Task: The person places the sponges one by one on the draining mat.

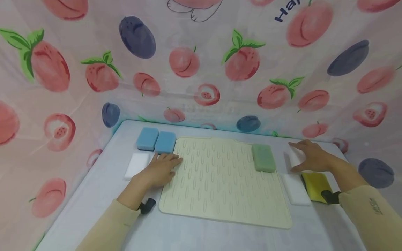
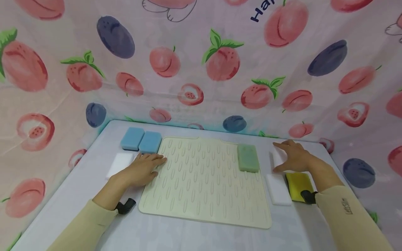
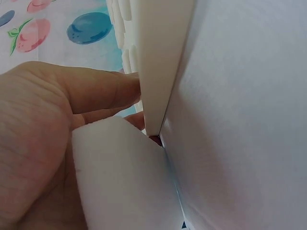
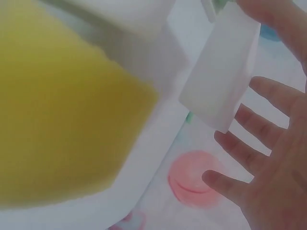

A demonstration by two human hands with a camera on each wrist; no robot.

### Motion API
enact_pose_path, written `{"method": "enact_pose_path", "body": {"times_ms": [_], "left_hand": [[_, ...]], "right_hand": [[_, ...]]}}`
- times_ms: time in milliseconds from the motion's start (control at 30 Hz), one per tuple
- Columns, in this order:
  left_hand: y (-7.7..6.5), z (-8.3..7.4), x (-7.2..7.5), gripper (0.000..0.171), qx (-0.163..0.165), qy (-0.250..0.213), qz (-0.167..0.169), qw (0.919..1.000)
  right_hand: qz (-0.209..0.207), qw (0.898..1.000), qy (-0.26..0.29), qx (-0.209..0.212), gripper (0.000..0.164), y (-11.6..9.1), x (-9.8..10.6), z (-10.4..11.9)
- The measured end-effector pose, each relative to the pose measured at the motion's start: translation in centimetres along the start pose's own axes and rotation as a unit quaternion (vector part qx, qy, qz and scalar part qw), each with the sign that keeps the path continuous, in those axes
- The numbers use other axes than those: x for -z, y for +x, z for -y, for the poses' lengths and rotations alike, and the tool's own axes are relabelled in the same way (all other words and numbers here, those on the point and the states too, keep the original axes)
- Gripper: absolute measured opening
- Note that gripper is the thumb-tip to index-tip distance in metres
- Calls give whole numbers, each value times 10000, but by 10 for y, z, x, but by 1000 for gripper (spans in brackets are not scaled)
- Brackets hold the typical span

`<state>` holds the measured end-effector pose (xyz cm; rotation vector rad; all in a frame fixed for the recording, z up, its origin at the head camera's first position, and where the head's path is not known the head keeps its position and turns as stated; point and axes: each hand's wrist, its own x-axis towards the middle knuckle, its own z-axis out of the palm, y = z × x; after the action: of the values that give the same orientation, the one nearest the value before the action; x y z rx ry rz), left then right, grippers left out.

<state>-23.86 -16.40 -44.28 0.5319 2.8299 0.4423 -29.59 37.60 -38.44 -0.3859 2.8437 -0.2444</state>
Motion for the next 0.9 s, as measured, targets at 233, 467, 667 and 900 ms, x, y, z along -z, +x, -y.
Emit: {"method": "enact_pose_path", "body": {"times_ms": [233,467,667,900], "left_hand": [[0,1,1,55,5,46,4,10000],[0,1,3,55,-106,60,0,9999],[0,1,4,55,-130,92,-2,9999],[0,1,4,55,-139,103,12,9998]], "right_hand": [[-40,9997,-168,169,112,-3,-1,11],[-28,9994,-261,227,115,-4,-4,19],[-34,9990,-326,307,116,-7,-4,27],[-74,9984,-347,433,114,-12,-4,39]]}}
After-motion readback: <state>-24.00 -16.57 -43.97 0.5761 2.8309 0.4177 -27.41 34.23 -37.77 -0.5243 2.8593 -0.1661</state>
